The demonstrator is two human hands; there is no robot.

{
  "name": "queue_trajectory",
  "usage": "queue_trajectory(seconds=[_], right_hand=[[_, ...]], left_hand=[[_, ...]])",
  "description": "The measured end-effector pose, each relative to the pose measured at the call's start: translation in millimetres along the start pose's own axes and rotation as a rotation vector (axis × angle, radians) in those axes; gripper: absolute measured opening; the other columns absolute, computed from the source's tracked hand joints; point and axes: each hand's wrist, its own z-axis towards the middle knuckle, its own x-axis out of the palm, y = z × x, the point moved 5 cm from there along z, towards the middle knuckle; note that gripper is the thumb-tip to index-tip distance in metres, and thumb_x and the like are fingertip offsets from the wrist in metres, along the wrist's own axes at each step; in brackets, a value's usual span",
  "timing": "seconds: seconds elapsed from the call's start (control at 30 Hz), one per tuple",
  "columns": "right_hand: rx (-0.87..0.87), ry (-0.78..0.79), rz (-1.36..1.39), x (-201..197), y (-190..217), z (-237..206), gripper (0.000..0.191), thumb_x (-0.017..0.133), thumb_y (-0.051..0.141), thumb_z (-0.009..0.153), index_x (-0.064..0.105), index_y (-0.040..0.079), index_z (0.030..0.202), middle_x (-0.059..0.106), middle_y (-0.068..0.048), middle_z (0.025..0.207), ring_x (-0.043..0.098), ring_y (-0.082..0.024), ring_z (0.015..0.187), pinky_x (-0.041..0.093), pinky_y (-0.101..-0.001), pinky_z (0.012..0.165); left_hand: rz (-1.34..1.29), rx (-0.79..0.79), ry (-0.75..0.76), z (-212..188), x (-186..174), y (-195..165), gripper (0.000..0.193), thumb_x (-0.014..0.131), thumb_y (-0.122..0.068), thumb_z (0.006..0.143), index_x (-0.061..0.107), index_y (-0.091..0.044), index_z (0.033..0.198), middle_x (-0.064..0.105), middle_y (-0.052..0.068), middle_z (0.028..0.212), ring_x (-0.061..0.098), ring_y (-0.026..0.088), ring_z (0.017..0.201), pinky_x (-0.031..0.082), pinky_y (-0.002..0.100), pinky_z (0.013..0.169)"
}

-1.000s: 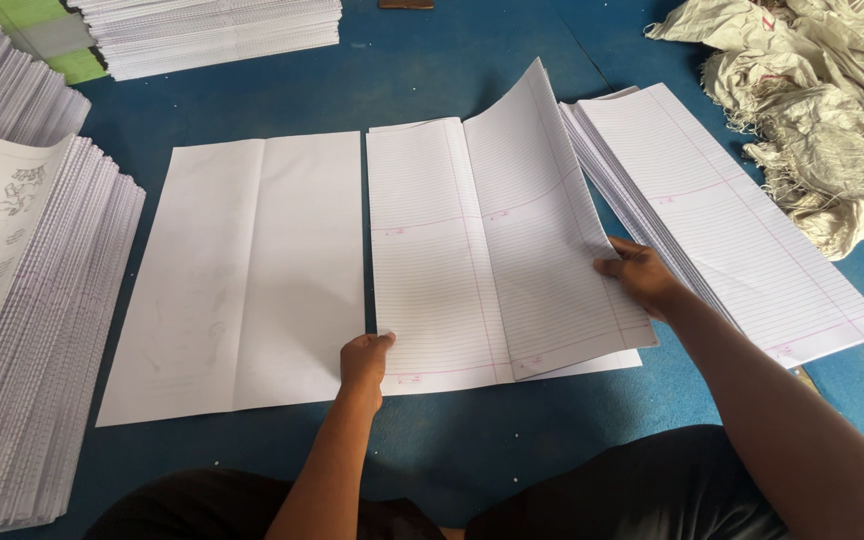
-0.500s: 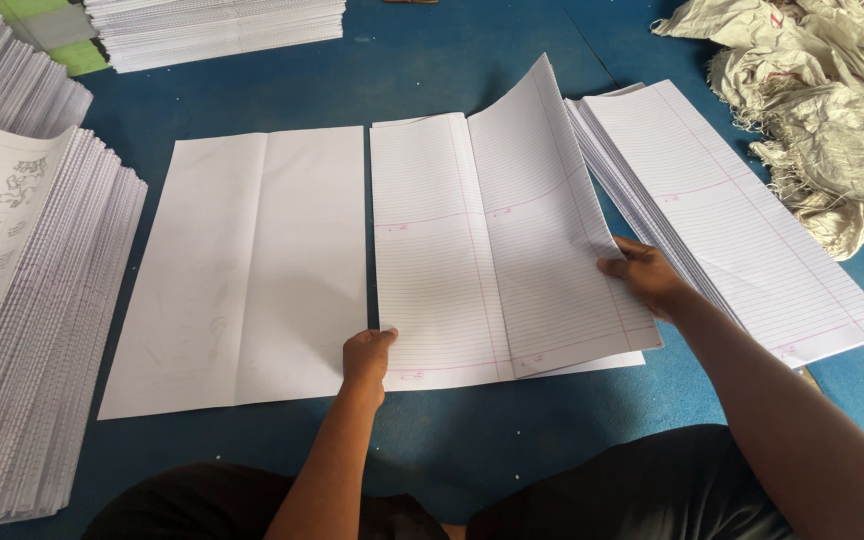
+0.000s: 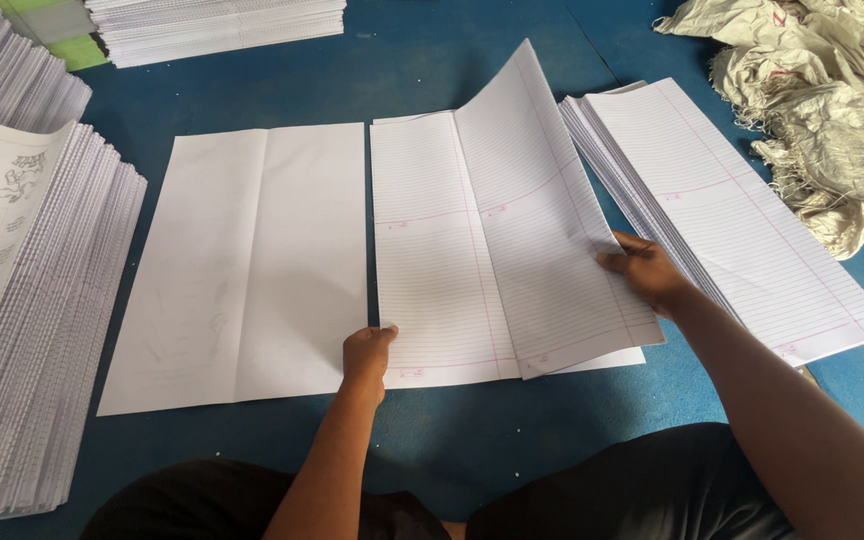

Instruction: The person inserts printed sheets into pre-folded lined paper covers and stacks the assembled notebooks. The person repeatedly picks up a printed sheet, places it inside a folded cover, and adds the completed unit to a growing stack.

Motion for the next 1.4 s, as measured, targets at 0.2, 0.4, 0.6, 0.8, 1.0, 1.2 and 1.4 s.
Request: queue_trajectory(seconds=[0.2, 0.4, 0.6, 0.8, 1.0, 1.2, 1.4], right_hand=[[0.034, -0.015, -0.009, 0.3, -2.9, 0.1, 0.050, 0.057, 0.018, 0.098, 0.054, 0.019, 0.147, 0.071, -0.020, 0.119, 0.073, -0.028, 0.092, 0.063, -0.0479, 0.086], [0.046, -0.014, 0.017, 2.3, -1.3, -1.0, 0.048, 0.056, 0.017, 0.097, 0.056, 0.019, 0.146, 0.071, -0.019, 0.119, 0.073, -0.028, 0.092, 0.064, -0.0484, 0.086], [0.053, 0.000, 0.010, 3.8, -1.9, 0.1, 0.047, 0.056, 0.017, 0.098, 0.056, 0.017, 0.145, 0.071, -0.019, 0.119, 0.073, -0.027, 0.093, 0.064, -0.0470, 0.086], [0.071, -0.005, -0.002, 4.4, -6.0, 4.5, 0.048, 0.056, 0.016, 0.099, 0.051, 0.013, 0.147, 0.070, -0.021, 0.120, 0.072, -0.028, 0.094, 0.063, -0.0468, 0.087], [0.046, 0.020, -0.018, 8.0, -7.5, 8.5, 0.049, 0.054, 0.015, 0.099, 0.053, 0.014, 0.148, 0.071, -0.020, 0.119, 0.073, -0.028, 0.093, 0.063, -0.0481, 0.087], [0.085, -0.002, -0.018, 6.3, -7.7, 7.8, 0.049, 0.053, 0.015, 0.099, 0.051, 0.017, 0.148, 0.070, -0.020, 0.122, 0.073, -0.029, 0.095, 0.062, -0.0494, 0.089], [0.076, -0.010, -0.063, 7.4, -7.0, 7.7, 0.050, 0.053, 0.016, 0.099, 0.051, 0.019, 0.149, 0.071, -0.020, 0.120, 0.074, -0.029, 0.093, 0.063, -0.0494, 0.088]], left_hand=[[0.004, -0.002, -0.008, 0.7, -0.2, 1.0, 0.028, 0.066, -0.019, 0.092, 0.068, 0.006, 0.105, 0.073, 0.025, 0.102, 0.072, 0.029, 0.095, 0.058, 0.038, 0.084], [-0.013, 0.002, -0.003, 3.8, -0.2, 3.0, 0.028, 0.066, -0.018, 0.092, 0.069, 0.007, 0.104, 0.073, 0.025, 0.100, 0.073, 0.030, 0.092, 0.059, 0.039, 0.082], [-0.001, 0.002, -0.004, 5.4, -0.7, 5.1, 0.025, 0.065, -0.018, 0.092, 0.068, 0.005, 0.102, 0.073, 0.024, 0.097, 0.073, 0.028, 0.089, 0.059, 0.036, 0.080], [0.007, 0.002, 0.002, 5.2, -0.2, 5.6, 0.026, 0.065, -0.019, 0.092, 0.068, 0.005, 0.102, 0.072, 0.024, 0.096, 0.073, 0.028, 0.088, 0.059, 0.037, 0.080], [-0.023, 0.008, 0.014, 6.5, -0.1, 6.4, 0.027, 0.065, -0.018, 0.092, 0.067, 0.007, 0.104, 0.073, 0.025, 0.099, 0.073, 0.029, 0.091, 0.059, 0.037, 0.082], [-0.034, 0.000, 0.006, 7.7, -0.5, 7.6, 0.028, 0.065, -0.018, 0.092, 0.067, 0.006, 0.105, 0.072, 0.024, 0.099, 0.073, 0.029, 0.091, 0.059, 0.038, 0.081], [-0.029, 0.011, 0.005, 6.8, -0.5, 6.7, 0.027, 0.066, -0.018, 0.092, 0.068, 0.006, 0.104, 0.073, 0.024, 0.098, 0.073, 0.029, 0.089, 0.059, 0.037, 0.080]])
